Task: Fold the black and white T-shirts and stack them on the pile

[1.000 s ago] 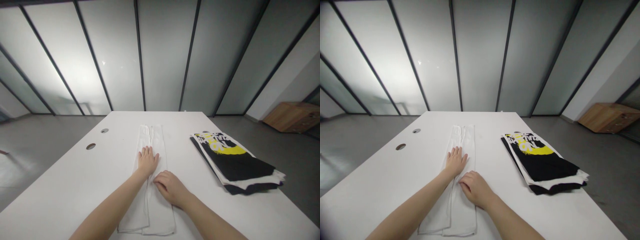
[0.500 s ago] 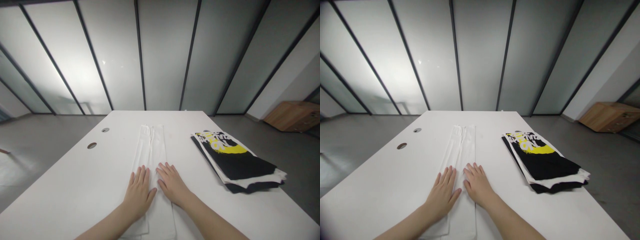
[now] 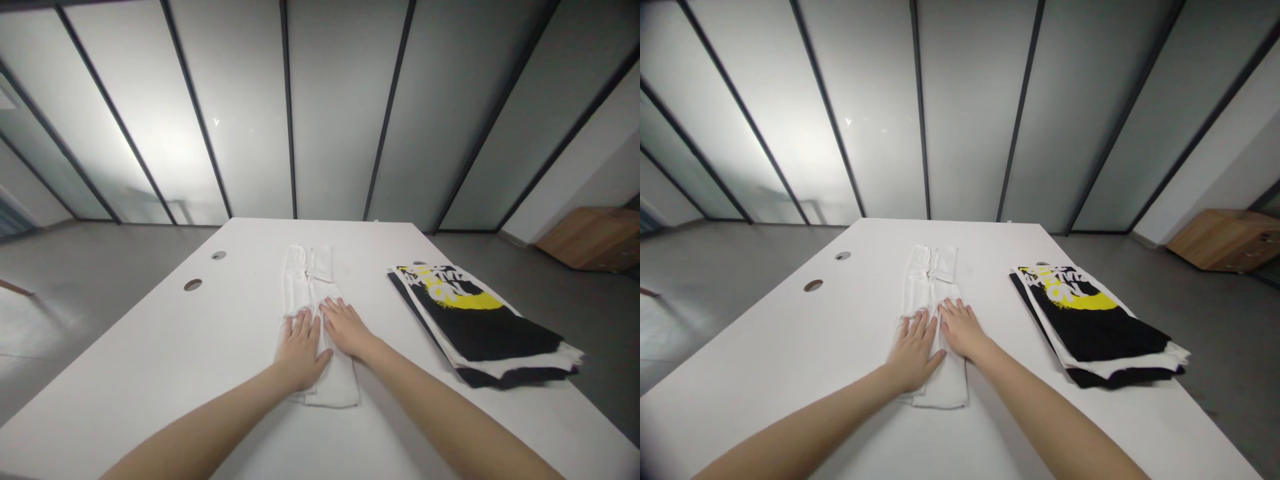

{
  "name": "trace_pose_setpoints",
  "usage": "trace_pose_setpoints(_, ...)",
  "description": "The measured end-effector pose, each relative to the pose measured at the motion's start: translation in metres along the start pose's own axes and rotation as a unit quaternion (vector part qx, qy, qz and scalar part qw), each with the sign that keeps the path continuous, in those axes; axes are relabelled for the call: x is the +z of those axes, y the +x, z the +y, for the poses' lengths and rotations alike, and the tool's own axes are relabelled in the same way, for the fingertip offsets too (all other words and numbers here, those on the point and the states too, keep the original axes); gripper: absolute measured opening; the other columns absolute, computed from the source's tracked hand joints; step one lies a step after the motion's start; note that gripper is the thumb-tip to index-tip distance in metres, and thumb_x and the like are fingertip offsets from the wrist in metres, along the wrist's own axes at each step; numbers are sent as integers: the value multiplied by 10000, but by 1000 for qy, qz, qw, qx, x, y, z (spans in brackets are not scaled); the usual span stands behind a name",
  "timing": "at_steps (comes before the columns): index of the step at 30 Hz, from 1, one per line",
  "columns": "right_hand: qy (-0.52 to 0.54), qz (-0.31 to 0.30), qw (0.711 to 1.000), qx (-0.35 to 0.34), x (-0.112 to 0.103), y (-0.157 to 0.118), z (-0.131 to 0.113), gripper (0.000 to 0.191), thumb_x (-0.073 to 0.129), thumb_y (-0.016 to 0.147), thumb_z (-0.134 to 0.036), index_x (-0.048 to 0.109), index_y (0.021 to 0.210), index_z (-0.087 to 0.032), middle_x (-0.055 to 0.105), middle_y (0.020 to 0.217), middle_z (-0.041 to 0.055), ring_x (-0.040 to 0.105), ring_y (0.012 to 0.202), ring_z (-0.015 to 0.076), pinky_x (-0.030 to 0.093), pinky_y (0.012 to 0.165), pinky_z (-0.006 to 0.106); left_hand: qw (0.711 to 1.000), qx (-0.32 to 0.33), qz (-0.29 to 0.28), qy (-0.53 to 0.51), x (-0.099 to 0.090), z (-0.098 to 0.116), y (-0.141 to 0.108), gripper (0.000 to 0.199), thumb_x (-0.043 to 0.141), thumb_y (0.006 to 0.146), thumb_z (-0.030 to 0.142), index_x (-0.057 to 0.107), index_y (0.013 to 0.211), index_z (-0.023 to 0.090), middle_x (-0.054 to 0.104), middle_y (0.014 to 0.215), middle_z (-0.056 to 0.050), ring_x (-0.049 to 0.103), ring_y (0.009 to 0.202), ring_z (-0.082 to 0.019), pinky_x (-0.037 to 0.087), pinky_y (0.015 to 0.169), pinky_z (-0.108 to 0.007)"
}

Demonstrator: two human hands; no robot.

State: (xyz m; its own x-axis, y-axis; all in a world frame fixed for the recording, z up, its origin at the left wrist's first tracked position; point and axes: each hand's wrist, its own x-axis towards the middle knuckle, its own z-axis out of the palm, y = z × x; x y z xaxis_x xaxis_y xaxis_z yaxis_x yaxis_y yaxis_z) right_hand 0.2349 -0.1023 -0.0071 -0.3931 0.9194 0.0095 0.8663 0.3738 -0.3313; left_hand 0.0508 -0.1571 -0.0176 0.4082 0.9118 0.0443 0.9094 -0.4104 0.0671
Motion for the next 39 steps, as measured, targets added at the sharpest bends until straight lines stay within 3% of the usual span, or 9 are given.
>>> trace_pose_setpoints(4,56,117,991,27,-6,40,13,488,438,1043,-312,613,1482,-193,462,1656,156,380,1543,360,248,1255,603,1000,-19,-16,0,-5,-19,67,854,290,1037,671,270,1694,127,207,1758,-198,132,1646,-355,117,1302,-609)
trace_pose_setpoints(8,262,274,925,0,-9,53,25,355,490,982,-348,765,1151,-200,695,1374,156,563,1355,298,332,1224,490,997,-68,-26,1,-14,-42,121,835,308,1040,632,259,1689,109,185,1762,-206,158,1640,-358,135,1296,-594)
trace_pose_setpoints(14,381,361,849,59,-9,44,45,370,469,958,-491,723,952,-222,750,1081,108,653,1108,268,483,1039,415,997,-78,-5,-12,-22,-54,146,782,359,1041,591,299,1660,118,222,1752,-224,206,1621,-380,177,1275,-581)
trace_pose_setpoints(20,518,418,729,159,-7,54,64,389,464,886,-582,633,868,-232,700,830,59,672,853,227,529,734,328,991,-93,88,-33,-29,-37,111,424,384,1074,397,578,1357,149,579,1430,-198,514,1348,-315,393,1120,-451)
trace_pose_setpoints(24,571,412,690,169,-9,57,64,379,566,791,-607,628,817,-235,648,708,14,637,714,196,514,677,316,996,-52,60,-31,-33,-8,55,327,428,1077,417,627,1161,172,619,1201,-149,557,1172,-309,438,1015,-448)
trace_pose_setpoints(28,588,381,697,152,-11,53,57,348,633,756,-567,659,798,-223,647,675,7,606,662,176,479,631,292,999,-3,13,-48,-40,17,-8,372,503,1048,506,609,1187,177,619,1202,-145,556,1133,-329,456,982,-478)
trace_pose_setpoints(31,586,354,715,139,-12,51,52,323,670,746,-546,671,769,-223,639,654,5,591,650,174,446,594,279,993,65,-60,-75,-50,18,-40,437,672,951,558,600,1192,201,639,1203,-127,574,1126,-329,473,976,-465)
trace_pose_setpoints(35,577,334,733,133,-12,49,50,317,673,760,-545,673,760,-228,637,661,4,583,652,176,426,582,276,977,111,-132,-126,-65,1,-50,258,682,968,355,609,1184,235,676,1192,-80,623,1119,-274,492,966,-391)
trace_pose_setpoints(39,569,321,745,133,-13,48,50,331,658,779,-557,670,778,-226,643,684,2,578,649,171,418,589,276,967,136,-142,-164,-70,-10,-43,199,634,981,251,659,1178,248,712,1166,-58,659,1117,-252,498,958,-359)
